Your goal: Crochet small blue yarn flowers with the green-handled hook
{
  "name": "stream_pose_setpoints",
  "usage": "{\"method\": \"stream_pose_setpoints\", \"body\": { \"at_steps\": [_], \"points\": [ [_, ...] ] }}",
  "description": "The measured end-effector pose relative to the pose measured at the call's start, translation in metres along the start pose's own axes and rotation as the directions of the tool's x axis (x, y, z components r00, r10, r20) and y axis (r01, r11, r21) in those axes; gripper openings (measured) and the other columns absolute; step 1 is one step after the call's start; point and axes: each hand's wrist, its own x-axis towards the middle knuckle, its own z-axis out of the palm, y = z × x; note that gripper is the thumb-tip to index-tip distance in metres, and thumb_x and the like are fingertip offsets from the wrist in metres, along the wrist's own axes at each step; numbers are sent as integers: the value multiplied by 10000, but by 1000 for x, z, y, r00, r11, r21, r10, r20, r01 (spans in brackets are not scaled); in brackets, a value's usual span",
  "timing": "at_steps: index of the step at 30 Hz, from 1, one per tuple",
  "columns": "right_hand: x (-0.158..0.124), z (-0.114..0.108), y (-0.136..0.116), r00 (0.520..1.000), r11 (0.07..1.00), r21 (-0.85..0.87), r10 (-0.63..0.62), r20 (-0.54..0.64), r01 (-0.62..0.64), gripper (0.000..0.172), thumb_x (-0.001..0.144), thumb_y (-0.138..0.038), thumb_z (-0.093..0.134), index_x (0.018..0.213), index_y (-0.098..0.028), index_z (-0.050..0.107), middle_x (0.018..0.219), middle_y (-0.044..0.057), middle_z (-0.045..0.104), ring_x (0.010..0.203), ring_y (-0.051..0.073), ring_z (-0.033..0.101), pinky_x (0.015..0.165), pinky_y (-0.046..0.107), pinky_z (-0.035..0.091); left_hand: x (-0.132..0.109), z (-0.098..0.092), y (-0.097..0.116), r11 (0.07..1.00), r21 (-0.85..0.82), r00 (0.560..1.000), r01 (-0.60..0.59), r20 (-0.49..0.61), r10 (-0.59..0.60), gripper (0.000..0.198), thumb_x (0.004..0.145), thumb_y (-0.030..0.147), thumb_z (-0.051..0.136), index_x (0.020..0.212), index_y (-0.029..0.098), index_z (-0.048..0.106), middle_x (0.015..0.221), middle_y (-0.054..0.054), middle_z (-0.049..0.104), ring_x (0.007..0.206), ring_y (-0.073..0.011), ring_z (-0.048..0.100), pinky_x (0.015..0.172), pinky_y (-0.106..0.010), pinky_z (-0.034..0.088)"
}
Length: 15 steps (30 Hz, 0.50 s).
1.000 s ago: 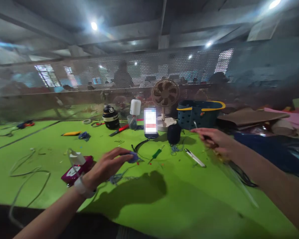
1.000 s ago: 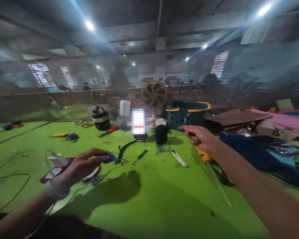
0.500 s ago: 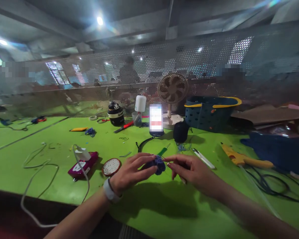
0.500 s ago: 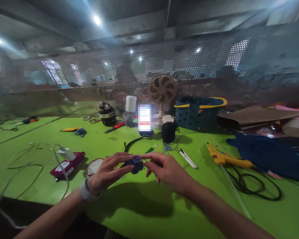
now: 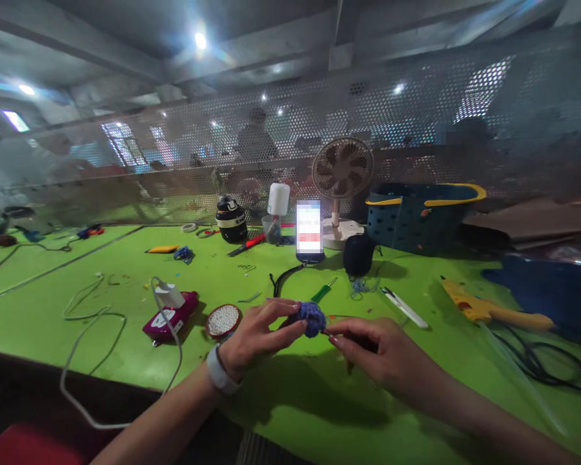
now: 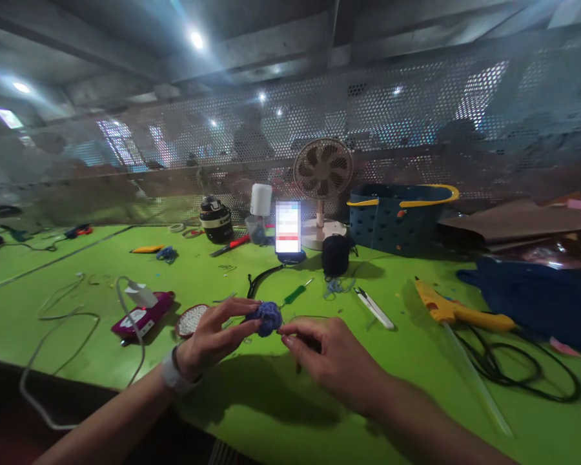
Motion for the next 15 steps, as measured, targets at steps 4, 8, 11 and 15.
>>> {"method": "stream_pose_setpoints", "body": {
  "at_steps": [4,8,11,15],
  "points": [
    [0,1,0,1000,1000,-2,7,-4,-7,309,897,-334,549,1047,-157,754,729,54,707,578,136,548,529,251,410,-1,1,0,1000,21,1000,-5,9,5,205,960,173,490,1118,179,620,1103,-79,567,1046,-197,620,759,-334,614],
    [-1,-2,0,1000,999,-50,-13,5,14,307,901,-320,543,1055,-166,760,690,49,698,562,140,555,515,254,414,-1,2,1,999,41,1000,-5,-2,5,226,947,138,502,1140,188,609,1108,-68,560,1027,-174,623,756,-298,611],
    [-1,-4,1,1000,998,-61,-18,22,20,289,905,-309,545,1051,-188,764,717,48,715,588,149,587,529,258,445,2,1,2,998,50,1000,-27,18,26,221,948,144,507,1137,196,608,1091,-60,562,1029,-172,625,764,-291,611],
    [0,-7,2,998,996,-77,-37,43,41,272,906,-291,542,1011,-205,777,778,53,737,644,161,630,579,268,492,7,-1,3,997,54,997,-62,42,60,207,970,188,473,1116,176,619,1041,-70,566,1036,-193,620,770,-316,616]
  ]
}}
